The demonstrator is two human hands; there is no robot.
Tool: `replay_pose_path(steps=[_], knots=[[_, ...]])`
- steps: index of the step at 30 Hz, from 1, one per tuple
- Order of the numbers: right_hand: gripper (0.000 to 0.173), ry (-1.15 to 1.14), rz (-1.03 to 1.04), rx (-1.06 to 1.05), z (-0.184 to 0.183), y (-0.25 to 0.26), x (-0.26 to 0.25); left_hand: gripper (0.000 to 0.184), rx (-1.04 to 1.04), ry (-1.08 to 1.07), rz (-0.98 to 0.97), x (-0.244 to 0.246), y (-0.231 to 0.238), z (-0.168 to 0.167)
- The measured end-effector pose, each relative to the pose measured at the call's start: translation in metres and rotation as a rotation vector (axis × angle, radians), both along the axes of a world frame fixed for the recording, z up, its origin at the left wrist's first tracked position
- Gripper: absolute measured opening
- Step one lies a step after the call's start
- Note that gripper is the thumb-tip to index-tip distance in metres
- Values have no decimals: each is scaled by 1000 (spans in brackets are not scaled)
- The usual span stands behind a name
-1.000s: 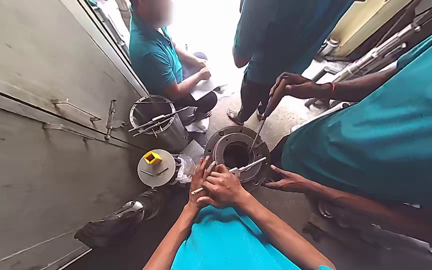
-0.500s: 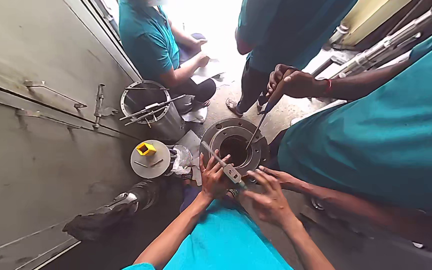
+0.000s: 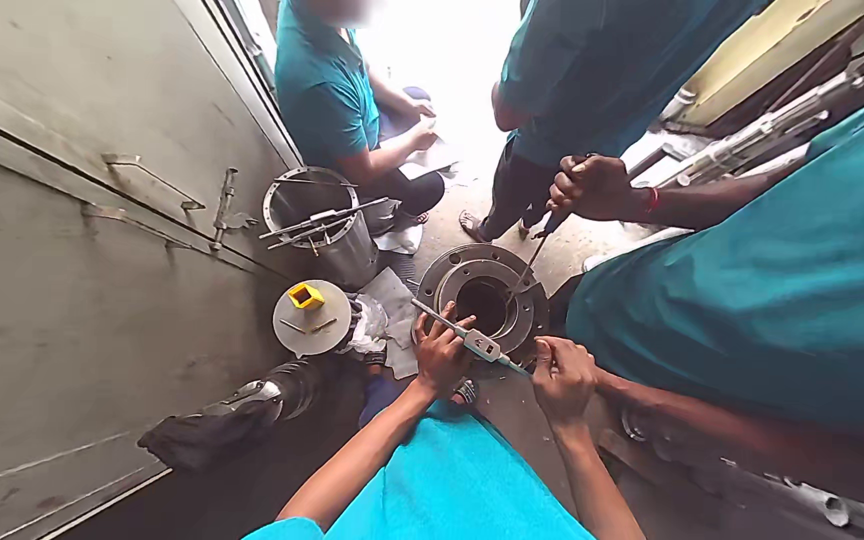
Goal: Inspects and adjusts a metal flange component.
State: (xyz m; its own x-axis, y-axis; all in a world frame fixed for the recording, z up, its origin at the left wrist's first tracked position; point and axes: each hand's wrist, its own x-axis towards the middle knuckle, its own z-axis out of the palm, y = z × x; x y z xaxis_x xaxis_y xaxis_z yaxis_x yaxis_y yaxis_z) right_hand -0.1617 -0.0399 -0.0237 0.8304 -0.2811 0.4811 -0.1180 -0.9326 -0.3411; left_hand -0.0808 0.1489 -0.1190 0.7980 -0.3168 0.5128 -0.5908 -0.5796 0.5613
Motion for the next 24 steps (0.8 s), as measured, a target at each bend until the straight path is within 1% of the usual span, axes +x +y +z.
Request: replay_pose_path(steps=[2, 3, 6, 8, 10, 12, 13, 14, 15, 17, 18, 19, 20, 21, 23, 24], knots=[[38, -9, -10, -142, -1, 0, 13, 19, -24, 15, -8, 0, 1, 1], [38, -25, -20, -176, -3, -8, 24, 19, -45, 18, -11, 1, 0, 1], [32, -52, 9, -156, -7, -22, 71, 19, -62, 18, -16, 0, 0, -2], [28, -82, 102, -107, -4, -9, 111, 19, -68, 7, -13, 1, -1, 0], [26, -104, 232, 23, 2, 20, 147, 18, -55, -30, 1, 3, -1, 0], [24, -87, 434, 205, 2, 49, 177, 18, -60, -48, 9, 2, -2, -2], [23, -30, 571, 298, 1, 61, 188, 19, -64, -59, 13, 2, -2, -3], [21, 68, 700, 372, 1, 72, 195, 19, -63, -62, 15, 2, -2, -3], [23, 195, 808, 408, 1, 84, 199, 19, -55, -47, 18, 0, -1, -3], [39, 435, 967, 426, 10, 116, 189, 22, -17, 20, 40, -6, 1, 2], [47, 569, 1001, 398, 19, 134, 176, 27, 22, 91, 30, -10, 4, 8], [51, 701, 1005, 320, 29, 150, 157, 35, 76, 253, -39, -14, 10, 19], [49, 818, 995, 226, 38, 164, 133, 41, 125, 477, -167, -12, 20, 35], [45, 852, 989, 159, 39, 170, 106, 36, 97, 441, -219, -6, 23, 36], [39, 814, 1003, 116, 39, 157, 52, 23, -75, 121, -82, 0, 7, 16], [35, 786, 994, 115, 41, 139, 28, 19, -96, 25, -22, 2, 1, 7]])
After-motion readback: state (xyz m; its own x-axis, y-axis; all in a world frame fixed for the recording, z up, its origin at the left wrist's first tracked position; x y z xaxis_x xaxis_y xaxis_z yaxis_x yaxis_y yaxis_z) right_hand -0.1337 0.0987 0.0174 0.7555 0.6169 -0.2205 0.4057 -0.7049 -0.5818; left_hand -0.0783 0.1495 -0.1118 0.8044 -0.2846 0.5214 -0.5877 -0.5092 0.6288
